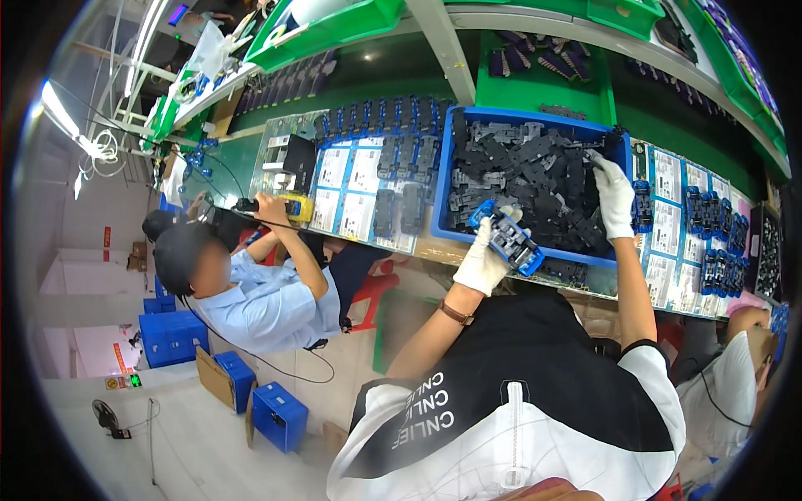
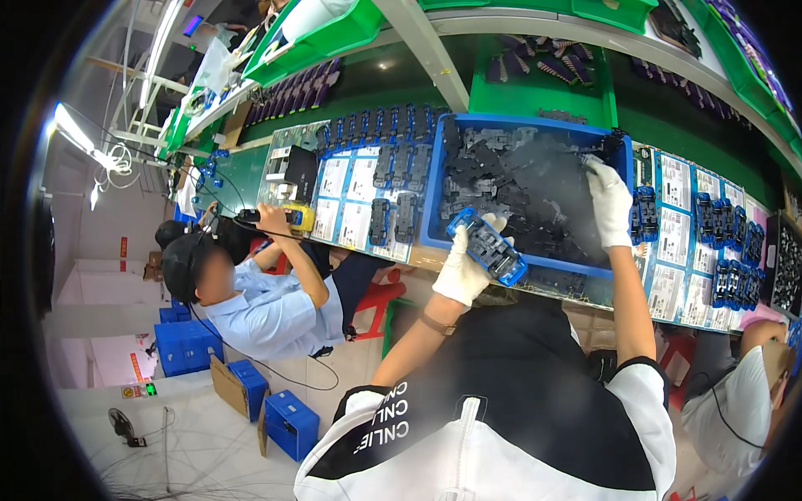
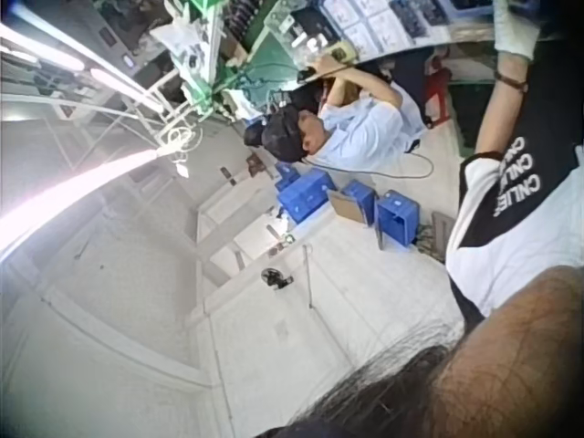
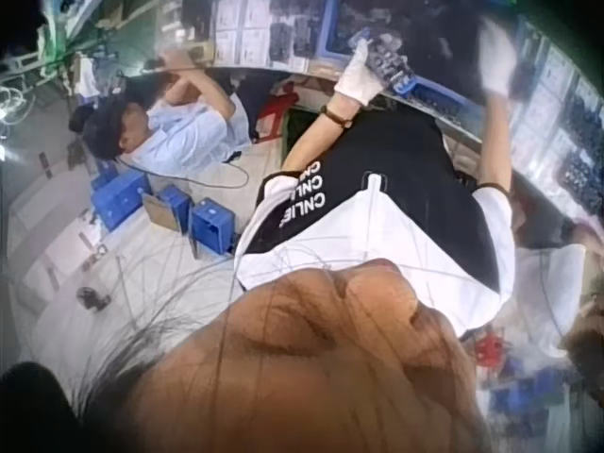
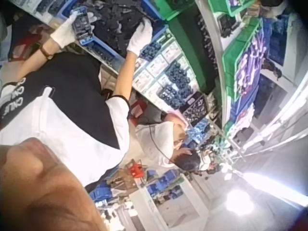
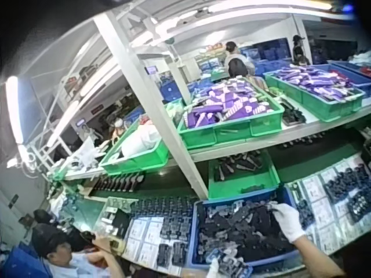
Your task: Assembling small plastic components into a larger blue plastic housing on a factory assembly line.
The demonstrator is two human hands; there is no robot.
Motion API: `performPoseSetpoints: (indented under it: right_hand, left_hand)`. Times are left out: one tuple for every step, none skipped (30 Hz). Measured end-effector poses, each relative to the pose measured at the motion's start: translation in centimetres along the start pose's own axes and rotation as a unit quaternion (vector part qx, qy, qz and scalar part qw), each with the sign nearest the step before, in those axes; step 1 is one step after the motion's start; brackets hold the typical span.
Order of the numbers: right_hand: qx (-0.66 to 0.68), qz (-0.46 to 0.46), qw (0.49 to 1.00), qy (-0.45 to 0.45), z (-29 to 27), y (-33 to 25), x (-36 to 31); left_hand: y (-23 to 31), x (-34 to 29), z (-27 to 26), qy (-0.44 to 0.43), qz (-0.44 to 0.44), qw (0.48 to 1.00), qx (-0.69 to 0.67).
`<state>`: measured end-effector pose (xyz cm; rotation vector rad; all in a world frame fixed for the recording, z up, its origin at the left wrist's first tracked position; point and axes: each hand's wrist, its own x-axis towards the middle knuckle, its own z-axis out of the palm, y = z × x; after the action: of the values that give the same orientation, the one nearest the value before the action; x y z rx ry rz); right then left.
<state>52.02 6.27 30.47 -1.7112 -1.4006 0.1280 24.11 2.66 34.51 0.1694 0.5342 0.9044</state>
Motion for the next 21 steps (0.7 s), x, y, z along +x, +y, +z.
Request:
performPoseSetpoints:
  right_hand:
    - [0.030, 0.014, 0.999, -0.007, -0.3, -0.6, 0.0]
    - [0.061, 0.030, 0.998, -0.012, -0.7, -1.3, -0.1]
    - [0.058, 0.019, 0.998, -0.029, -1.4, -2.8, 0.1]
    - [0.058, 0.019, 0.998, -0.033, -1.4, -3.4, 0.3]
    - [0.043, 0.025, 0.998, -0.032, -1.5, -3.6, 0.6]
    - [0.028, 0.031, 0.999, -0.030, -1.5, -3.6, 0.8]
    - [0.112, 0.086, 0.990, -0.028, -1.3, -3.1, 0.7]
    - [0.128, 0.097, 0.987, -0.019, -1.2, -3.3, 0.9]
    - [0.181, 0.120, 0.975, -0.036, -1.4, -3.7, 0.7]
    - [0.234, 0.144, 0.960, -0.053, -1.9, -4.0, 0.3]
    - [0.216, 0.128, 0.960, -0.121, -2.8, -7.0, 0.7]
    - [0.194, 0.112, 0.957, -0.186, -3.8, -9.8, 0.8]
    - [0.222, 0.078, 0.951, -0.203, -4.0, -11.2, 0.1]
    - [0.204, 0.122, 0.932, -0.275, -4.4, -12.1, -0.1]
    - [0.221, 0.102, 0.929, -0.278, -4.0, -12.6, -0.8]
    - [0.239, 0.082, 0.926, -0.281, -3.6, -13.0, -1.5]
    - [0.247, 0.051, 0.921, -0.297, -3.7, -13.4, -1.7]
    - [0.213, 0.076, 0.919, -0.322, -4.2, -14.9, -1.6]
    - [0.191, 0.059, 0.925, -0.322, -4.0, -14.5, -1.8]
    - [0.166, 0.044, 0.932, -0.318, -3.8, -13.9, -2.0]
    - [0.173, 0.046, 0.953, -0.244, -3.4, -12.7, -2.2]
  left_hand:
    - [0.0, 0.0, 0.5, -0.011, 0.003, 1.000, -0.003]
    - [0.0, 0.1, 0.9, -0.022, 0.006, 1.000, -0.004]
    - [0.1, 0.2, 1.1, -0.036, -0.002, 0.999, -0.006]
    - [0.5, 0.2, 1.2, -0.083, -0.029, 0.996, -0.019]
    - [0.5, 0.4, 1.6, -0.084, -0.033, 0.996, -0.006]
    - [0.5, 0.5, 2.1, -0.085, -0.037, 0.996, 0.007]
    - [0.5, 0.5, 2.5, -0.085, -0.040, 0.996, 0.006]
    - [0.6, 0.5, 2.9, -0.091, -0.036, 0.995, 0.015]
    - [0.7, 0.5, 3.3, -0.097, -0.033, 0.994, 0.024]
    - [0.7, 0.5, 3.7, -0.097, -0.034, 0.994, 0.024]
    - [1.0, 0.2, 3.9, -0.104, -0.029, 0.994, 0.025]
    - [1.3, -0.1, 4.1, -0.114, -0.027, 0.993, 0.025]
    - [1.2, -0.2, 4.2, -0.127, -0.024, 0.991, 0.033]
    - [1.0, -0.1, 4.3, -0.127, -0.027, 0.991, 0.033]
    - [0.9, -0.1, 4.3, -0.130, -0.038, 0.990, 0.025]
    - [0.7, -0.1, 4.2, -0.133, -0.048, 0.990, 0.018]
    - [0.8, -0.3, 4.1, -0.132, -0.048, 0.990, 0.018]
    - [0.9, -0.4, 3.8, -0.124, -0.053, 0.991, 0.015]
    - [1.0, -0.6, 3.6, -0.116, -0.057, 0.992, 0.012]
    - [1.0, -0.7, 3.6, -0.110, -0.066, 0.992, 0.009]
    - [0.8, -0.9, 3.7, -0.081, -0.039, 0.996, 0.006]
